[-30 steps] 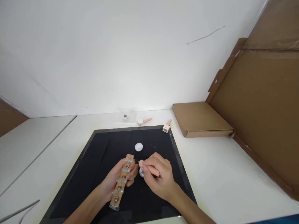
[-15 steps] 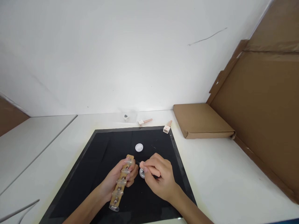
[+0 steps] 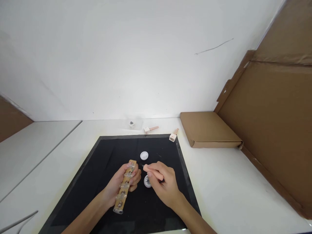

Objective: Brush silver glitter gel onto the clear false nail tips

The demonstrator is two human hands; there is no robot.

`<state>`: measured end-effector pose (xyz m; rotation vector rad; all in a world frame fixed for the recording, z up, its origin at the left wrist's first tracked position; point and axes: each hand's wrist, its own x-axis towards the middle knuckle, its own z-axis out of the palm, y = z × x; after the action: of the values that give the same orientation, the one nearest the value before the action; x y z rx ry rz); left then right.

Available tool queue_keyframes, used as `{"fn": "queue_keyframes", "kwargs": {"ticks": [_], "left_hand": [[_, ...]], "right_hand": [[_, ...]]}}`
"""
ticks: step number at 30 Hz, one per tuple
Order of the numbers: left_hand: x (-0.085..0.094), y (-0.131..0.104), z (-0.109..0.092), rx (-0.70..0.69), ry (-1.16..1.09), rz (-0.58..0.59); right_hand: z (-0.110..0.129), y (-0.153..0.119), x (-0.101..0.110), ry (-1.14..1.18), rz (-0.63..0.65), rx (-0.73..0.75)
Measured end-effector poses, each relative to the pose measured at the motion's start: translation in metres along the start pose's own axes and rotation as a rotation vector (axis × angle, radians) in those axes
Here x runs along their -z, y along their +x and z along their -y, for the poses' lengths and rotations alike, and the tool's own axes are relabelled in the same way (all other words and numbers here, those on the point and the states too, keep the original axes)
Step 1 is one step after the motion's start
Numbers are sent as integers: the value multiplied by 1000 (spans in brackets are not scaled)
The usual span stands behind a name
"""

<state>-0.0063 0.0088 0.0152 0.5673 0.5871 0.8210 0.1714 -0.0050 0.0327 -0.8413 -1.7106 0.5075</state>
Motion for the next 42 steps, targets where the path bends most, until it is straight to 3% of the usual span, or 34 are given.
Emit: {"fn": "queue_keyframes", "kwargs": {"ticks": [7,14,19,26,31,37,42], "left_hand": [[0,-2,-4,-74,1,-39],[-9,6,-16,-137,-30,-148],[-14,20,-27,-106,-40,-111],[-9,30,-26,-105,-59,-103],[-1,30,-20,-82,-90,-117],[-2,32,-14,-63,-70,-83],[-4,32,-10,-31,-57,-66]], "right_hand": [[-10,-3,-2,67,-49,-126],[-16,10,2,302,-26,-447],[-21,32,2,462,85,-605],[-38,30,3,663,27,-759],[-42,20,2,772,68,-795],[-44,19,9,950,-22,-791],[-53,21,14,963,-57,-783]]}}
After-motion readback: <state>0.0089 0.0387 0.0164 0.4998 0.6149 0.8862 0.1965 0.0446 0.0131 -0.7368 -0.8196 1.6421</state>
